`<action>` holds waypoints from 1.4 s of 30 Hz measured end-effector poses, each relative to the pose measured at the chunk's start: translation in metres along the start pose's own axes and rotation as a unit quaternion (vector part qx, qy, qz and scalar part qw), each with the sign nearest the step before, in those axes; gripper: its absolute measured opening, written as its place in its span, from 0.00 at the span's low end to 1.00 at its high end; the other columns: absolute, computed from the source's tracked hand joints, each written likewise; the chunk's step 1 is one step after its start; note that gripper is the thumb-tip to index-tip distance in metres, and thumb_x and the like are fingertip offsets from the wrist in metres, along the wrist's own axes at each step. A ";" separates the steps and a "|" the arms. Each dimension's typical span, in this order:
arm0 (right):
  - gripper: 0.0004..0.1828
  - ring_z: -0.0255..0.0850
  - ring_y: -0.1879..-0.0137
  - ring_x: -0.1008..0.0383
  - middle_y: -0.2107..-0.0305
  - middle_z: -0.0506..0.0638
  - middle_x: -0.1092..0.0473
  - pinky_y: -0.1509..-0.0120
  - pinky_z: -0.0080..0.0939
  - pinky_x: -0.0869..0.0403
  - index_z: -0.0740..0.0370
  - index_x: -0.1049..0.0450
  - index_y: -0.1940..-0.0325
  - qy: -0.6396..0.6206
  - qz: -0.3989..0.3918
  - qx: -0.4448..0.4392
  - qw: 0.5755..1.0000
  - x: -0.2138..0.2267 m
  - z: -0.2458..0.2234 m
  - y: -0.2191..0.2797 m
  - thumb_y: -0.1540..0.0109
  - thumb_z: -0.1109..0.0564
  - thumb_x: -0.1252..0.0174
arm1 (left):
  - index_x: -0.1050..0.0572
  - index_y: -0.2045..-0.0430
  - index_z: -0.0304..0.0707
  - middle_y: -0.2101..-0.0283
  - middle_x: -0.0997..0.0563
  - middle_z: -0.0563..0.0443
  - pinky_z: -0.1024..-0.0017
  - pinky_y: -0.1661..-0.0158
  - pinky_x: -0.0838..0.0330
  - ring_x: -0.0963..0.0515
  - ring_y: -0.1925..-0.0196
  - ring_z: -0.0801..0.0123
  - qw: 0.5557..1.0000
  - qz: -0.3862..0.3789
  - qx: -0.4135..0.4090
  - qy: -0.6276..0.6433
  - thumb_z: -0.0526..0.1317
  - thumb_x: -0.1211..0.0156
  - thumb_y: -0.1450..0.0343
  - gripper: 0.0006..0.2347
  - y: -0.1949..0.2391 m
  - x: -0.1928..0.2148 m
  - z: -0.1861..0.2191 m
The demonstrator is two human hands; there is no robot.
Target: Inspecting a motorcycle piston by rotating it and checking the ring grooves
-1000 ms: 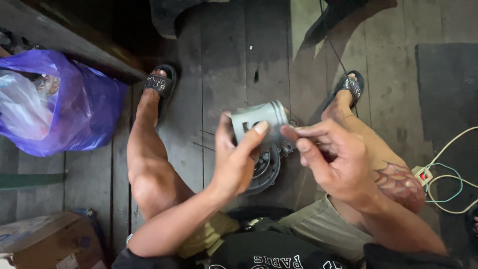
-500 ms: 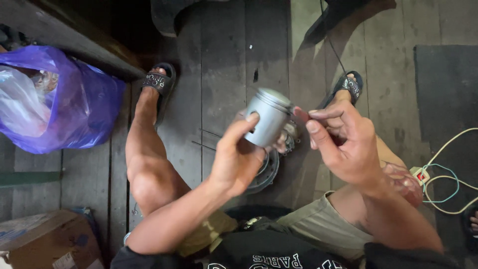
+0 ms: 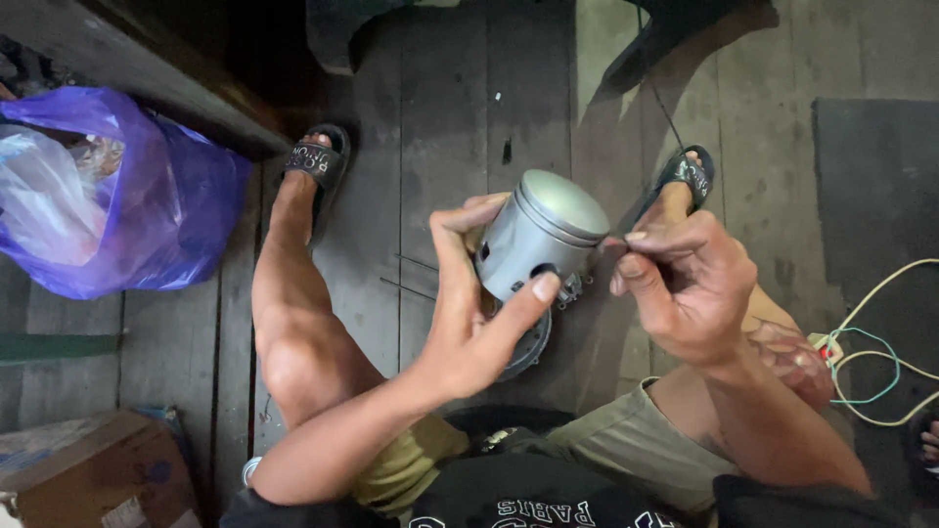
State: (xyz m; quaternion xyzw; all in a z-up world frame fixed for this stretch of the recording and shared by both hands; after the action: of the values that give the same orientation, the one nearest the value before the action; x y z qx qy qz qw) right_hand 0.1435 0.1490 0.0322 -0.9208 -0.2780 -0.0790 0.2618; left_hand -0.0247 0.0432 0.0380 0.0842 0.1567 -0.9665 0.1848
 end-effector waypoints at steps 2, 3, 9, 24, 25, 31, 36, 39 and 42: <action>0.09 0.41 0.73 0.22 0.77 0.56 0.34 0.62 0.35 0.19 0.67 0.35 0.59 0.010 0.009 0.019 1.000 -0.001 -0.003 0.001 0.34 0.60 0.41 | 0.48 0.49 0.38 0.43 0.37 0.39 0.62 0.38 0.43 0.39 0.38 0.61 1.000 -0.015 -0.007 -0.023 0.44 0.45 0.25 0.19 -0.004 -0.002 0.006; 0.10 0.42 0.72 0.20 0.76 0.56 0.33 0.66 0.35 0.19 0.68 0.34 0.60 0.018 0.016 0.038 0.999 -0.001 -0.005 0.001 0.35 0.60 0.40 | 0.48 0.51 0.38 0.45 0.37 0.39 0.62 0.42 0.40 0.38 0.40 0.59 0.998 -0.028 -0.014 -0.049 0.43 0.45 0.25 0.19 -0.006 -0.005 0.009; 0.05 0.42 0.66 0.16 0.74 0.58 0.28 0.69 0.29 0.22 0.65 0.30 0.57 0.037 -0.002 0.037 0.999 -0.010 -0.025 -0.003 0.34 0.64 0.40 | 0.43 0.51 0.37 0.49 0.35 0.42 0.64 0.45 0.36 0.34 0.42 0.58 0.995 0.039 -0.046 -0.076 0.44 0.38 0.31 0.22 -0.004 0.002 -0.009; 0.09 0.36 0.80 0.26 0.83 0.55 0.27 0.74 0.32 0.27 0.72 0.30 0.57 0.050 0.004 0.019 0.999 -0.016 -0.023 -0.014 0.33 0.61 0.40 | 0.41 0.48 0.31 0.47 0.34 0.38 0.56 0.45 0.36 0.35 0.43 0.57 0.995 0.083 0.050 -0.012 0.45 0.30 0.33 0.27 -0.001 0.020 -0.057; 0.09 0.36 0.80 0.26 0.83 0.55 0.27 0.74 0.32 0.27 0.72 0.30 0.57 0.050 0.007 0.020 0.999 -0.014 -0.023 -0.012 0.33 0.61 0.40 | 0.41 0.48 0.31 0.47 0.34 0.38 0.56 0.45 0.36 0.35 0.43 0.57 0.996 0.081 0.048 -0.013 0.45 0.30 0.33 0.27 -0.002 0.014 -0.052; 0.13 0.34 0.79 0.27 0.84 0.53 0.30 0.61 0.38 0.20 0.74 0.40 0.52 -0.001 0.034 0.016 0.999 0.004 -0.017 -0.011 0.31 0.62 0.45 | 0.37 0.50 0.31 0.50 0.29 0.36 0.54 0.51 0.29 0.30 0.48 0.56 0.985 0.026 0.166 -0.026 0.36 0.29 0.38 0.26 0.000 -0.004 -0.064; 0.12 0.29 0.86 0.42 0.86 0.50 0.36 0.83 0.25 0.44 0.61 0.48 0.43 -0.127 0.087 -0.022 0.988 0.027 -0.005 -0.017 0.27 0.57 0.56 | 0.33 0.52 0.34 0.54 0.29 0.40 0.59 0.53 0.28 0.31 0.50 0.61 0.976 0.125 0.178 0.032 0.43 0.31 0.38 0.24 -0.007 0.035 -0.084; 0.06 0.35 0.81 0.29 0.84 0.51 0.27 0.76 0.30 0.31 0.67 0.34 0.52 -0.033 0.027 -0.027 0.999 0.009 -0.001 -0.007 0.32 0.64 0.48 | 0.33 0.51 0.29 0.56 0.28 0.35 0.54 0.55 0.29 0.30 0.51 0.55 0.978 0.090 0.185 -0.029 0.42 0.30 0.39 0.26 -0.006 0.018 -0.070; 0.03 0.37 0.84 0.29 0.86 0.48 0.26 0.77 0.31 0.31 0.61 0.26 0.57 0.077 -0.002 -0.011 0.997 -0.016 -0.020 -0.016 0.34 0.60 0.41 | 0.32 0.54 0.32 0.58 0.24 0.35 0.60 0.57 0.30 0.26 0.54 0.59 0.980 0.098 0.159 -0.075 0.43 0.24 0.43 0.28 0.003 0.001 -0.070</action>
State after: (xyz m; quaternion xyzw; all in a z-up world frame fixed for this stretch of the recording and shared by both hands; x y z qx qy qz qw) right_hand 0.1217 0.1422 0.0520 -0.9141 -0.2582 -0.1536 0.2723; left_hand -0.0167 0.0640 -0.0289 0.0549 -0.0222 -0.9598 0.2745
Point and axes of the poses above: each hand's wrist, its own y-axis away from the middle knuckle, its own x-axis out of the back of the hand, z = x × y, the point moved 6 cm from there along -y, towards the middle knuckle
